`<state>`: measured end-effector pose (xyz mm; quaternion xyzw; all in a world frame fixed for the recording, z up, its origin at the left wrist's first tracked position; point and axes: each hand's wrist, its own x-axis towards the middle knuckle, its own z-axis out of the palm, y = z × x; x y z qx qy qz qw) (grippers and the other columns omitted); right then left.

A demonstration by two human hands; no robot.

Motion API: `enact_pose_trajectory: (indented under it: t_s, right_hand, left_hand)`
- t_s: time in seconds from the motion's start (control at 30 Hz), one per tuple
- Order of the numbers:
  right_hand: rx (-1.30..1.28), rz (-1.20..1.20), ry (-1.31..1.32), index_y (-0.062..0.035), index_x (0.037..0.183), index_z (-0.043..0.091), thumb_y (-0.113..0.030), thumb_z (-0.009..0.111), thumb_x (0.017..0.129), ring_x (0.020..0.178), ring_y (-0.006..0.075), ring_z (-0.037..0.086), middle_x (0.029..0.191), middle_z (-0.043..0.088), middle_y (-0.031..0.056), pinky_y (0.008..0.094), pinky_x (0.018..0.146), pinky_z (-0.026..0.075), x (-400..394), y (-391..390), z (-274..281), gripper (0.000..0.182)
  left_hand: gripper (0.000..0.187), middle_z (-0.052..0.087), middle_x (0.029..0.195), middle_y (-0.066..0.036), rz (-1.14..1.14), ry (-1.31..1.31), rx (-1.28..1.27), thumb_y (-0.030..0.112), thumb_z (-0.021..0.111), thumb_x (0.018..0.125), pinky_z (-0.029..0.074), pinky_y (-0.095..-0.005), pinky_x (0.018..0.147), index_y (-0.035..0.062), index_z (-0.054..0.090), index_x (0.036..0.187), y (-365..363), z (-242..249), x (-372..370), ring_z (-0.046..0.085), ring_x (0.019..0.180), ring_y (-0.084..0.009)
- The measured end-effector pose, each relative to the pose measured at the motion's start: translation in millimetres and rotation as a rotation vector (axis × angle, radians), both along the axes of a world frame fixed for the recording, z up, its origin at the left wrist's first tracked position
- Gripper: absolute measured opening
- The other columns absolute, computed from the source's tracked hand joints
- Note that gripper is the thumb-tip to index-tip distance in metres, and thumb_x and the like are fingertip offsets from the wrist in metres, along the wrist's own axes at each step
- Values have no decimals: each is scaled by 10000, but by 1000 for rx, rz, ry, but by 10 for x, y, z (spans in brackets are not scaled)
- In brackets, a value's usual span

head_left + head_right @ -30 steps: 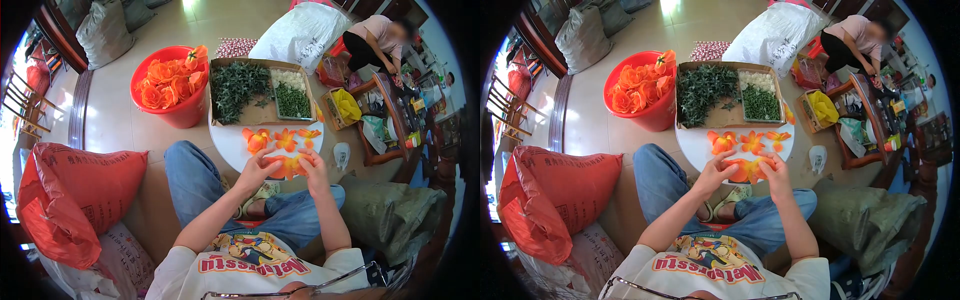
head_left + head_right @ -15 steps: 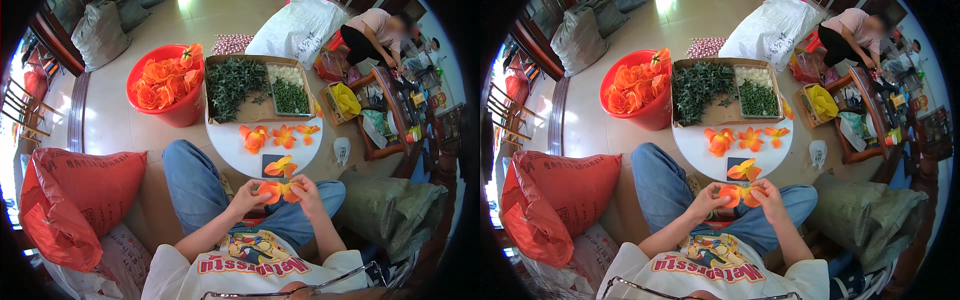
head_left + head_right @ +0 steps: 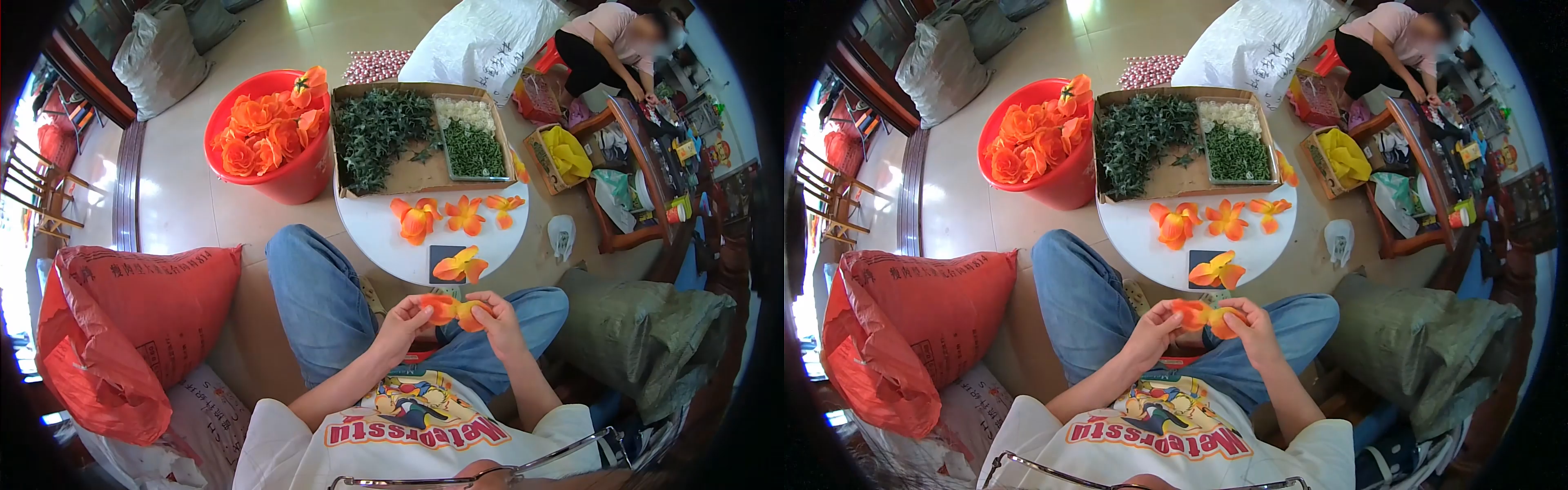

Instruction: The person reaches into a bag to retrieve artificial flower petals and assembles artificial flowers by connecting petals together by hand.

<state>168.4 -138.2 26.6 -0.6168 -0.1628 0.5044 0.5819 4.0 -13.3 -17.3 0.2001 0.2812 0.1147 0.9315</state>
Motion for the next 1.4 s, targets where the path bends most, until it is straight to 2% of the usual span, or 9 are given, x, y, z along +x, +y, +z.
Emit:
enact_pose_trajectory:
  t_s: [0.23, 0.43, 0.63, 0.73, 0.83, 1.03, 1.13, 1.23, 1.4]
  right_hand:
    - [-27, -13, 89, 15, 1091, 591, -17, 538, 915, 898, 88, 613, 998, 647, 58, 232, 811, 493, -13, -8, -37, 187]
    - [24, -8, 98, 13, 1078, 596, -20, 539, 915, 898, 86, 611, 997, 647, 57, 233, 817, 488, -40, -19, -33, 176]
    - [27, 45, 69, 5, 1036, 611, -17, 547, 907, 916, 83, 604, 1005, 645, 55, 232, 822, 480, -47, -54, -64, 146]
    - [34, 63, 79, 2, 1037, 605, -28, 558, 903, 920, 81, 600, 997, 643, 52, 231, 817, 480, -43, -73, -101, 145]
    - [-12, 47, 129, -2, 1046, 599, -20, 601, 875, 916, 85, 600, 985, 644, 55, 236, 811, 485, -53, -44, -53, 172]
    - [-72, 62, 41, -2, 1063, 586, 62, 673, 766, 876, 116, 629, 944, 647, 64, 251, 772, 532, -54, 38, 103, 316]
    - [-35, 117, -103, -3, 1069, 588, 83, 674, 758, 836, 114, 635, 924, 655, 69, 240, 746, 534, -62, 56, 60, 334]
    - [-82, 46, -41, -1, 1073, 595, 52, 691, 783, 832, 97, 632, 944, 668, 85, 220, 740, 519, -65, 106, 127, 310]
    - [31, 7, -164, 2, 1105, 585, 37, 668, 810, 856, 93, 627, 982, 666, 86, 216, 749, 513, 86, 247, 80, 309]
  left_hand:
    - [228, 628, 1113, -53, 1, -96, -226, 154, 549, 964, 485, -299, 925, 45, 568, 1164, -22, 33, -58, 600, 1055, -128]
    - [358, 588, 1142, -43, 82, 239, 146, 167, 590, 943, 485, -282, 900, 58, 450, 1253, -84, 79, -35, 602, 1000, -125]
    - [143, 630, 1015, -21, -66, 110, -71, 137, 601, 935, 505, -255, 840, 64, 565, 1053, -118, -112, -158, 613, 919, -97]
    - [64, 639, 957, -9, -99, 35, -71, 116, 595, 936, 502, -243, 841, 66, 588, 975, -117, -100, -181, 614, 893, -82]
    - [9, 634, 995, -17, -85, 16, 40, 76, 566, 943, 493, -249, 849, 68, 570, 946, -139, -65, -155, 609, 882, -86]
    - [60, 623, 994, -20, -100, -86, 259, -1, 546, 935, 478, -216, 860, 31, 532, 984, -135, -104, -152, 593, 906, -55]
    - [98, 635, 1051, -43, -170, -58, 343, -17, 535, 934, 475, -211, 865, 38, 536, 1015, -136, -102, -168, 597, 944, -67]
    - [198, 626, 1067, -42, -112, -36, 367, -31, 530, 930, 470, -212, 864, 32, 540, 1117, -133, -10, -99, 588, 962, -69]
    - [330, 610, 1104, -52, -54, -56, 506, -58, 501, 927, 469, -234, 888, -1, 490, 1251, 35, 101, 120, 581, 1008, -89]
